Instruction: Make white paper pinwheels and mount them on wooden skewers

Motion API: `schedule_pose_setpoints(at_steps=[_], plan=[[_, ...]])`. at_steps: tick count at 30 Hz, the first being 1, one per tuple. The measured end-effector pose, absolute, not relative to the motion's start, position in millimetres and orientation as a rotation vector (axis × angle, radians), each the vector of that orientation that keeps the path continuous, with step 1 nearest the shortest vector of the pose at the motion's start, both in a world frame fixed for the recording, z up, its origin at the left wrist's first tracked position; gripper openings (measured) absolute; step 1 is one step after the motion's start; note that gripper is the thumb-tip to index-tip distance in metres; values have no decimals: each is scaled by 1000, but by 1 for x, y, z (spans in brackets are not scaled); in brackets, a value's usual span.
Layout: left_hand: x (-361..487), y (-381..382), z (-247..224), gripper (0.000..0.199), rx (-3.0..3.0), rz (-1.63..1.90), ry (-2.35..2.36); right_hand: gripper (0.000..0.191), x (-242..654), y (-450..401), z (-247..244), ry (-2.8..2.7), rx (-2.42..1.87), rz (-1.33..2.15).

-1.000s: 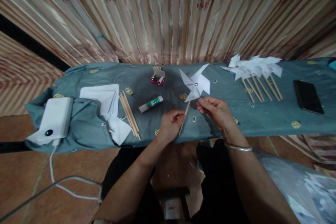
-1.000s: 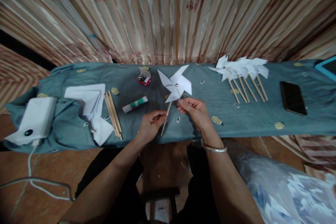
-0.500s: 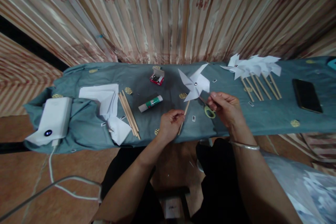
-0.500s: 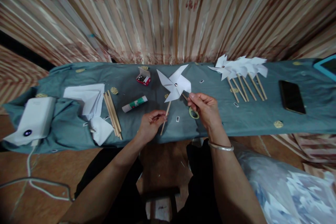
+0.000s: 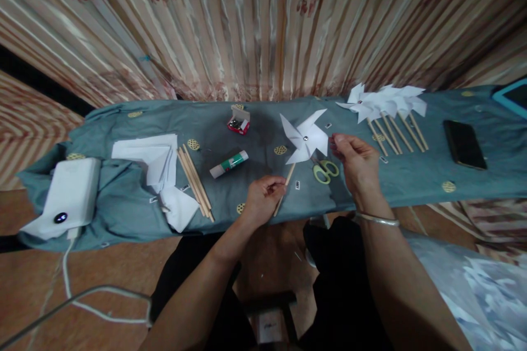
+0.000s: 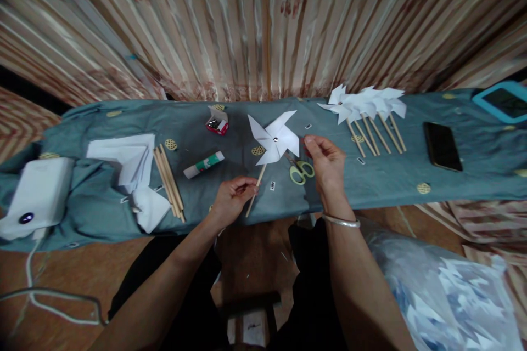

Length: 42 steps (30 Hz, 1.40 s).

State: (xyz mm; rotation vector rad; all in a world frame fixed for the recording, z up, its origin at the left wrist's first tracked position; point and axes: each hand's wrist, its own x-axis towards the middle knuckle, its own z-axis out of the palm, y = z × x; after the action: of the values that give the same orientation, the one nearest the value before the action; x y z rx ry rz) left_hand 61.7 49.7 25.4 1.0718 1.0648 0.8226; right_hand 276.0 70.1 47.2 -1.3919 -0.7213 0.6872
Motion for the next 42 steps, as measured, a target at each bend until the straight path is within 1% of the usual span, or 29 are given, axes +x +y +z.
schedule_pose_setpoints(at_steps=[20,33,42], plan=[[62,49,23,7,1086,836,1060,28,268,69,48,-734,-1391,801],[62,49,21,8,1089,869,1050,24,263,66,53,-753,-1421,850],[64,50,21,7,1072,875,1084,30,260,64,52,-780,-1424,924]])
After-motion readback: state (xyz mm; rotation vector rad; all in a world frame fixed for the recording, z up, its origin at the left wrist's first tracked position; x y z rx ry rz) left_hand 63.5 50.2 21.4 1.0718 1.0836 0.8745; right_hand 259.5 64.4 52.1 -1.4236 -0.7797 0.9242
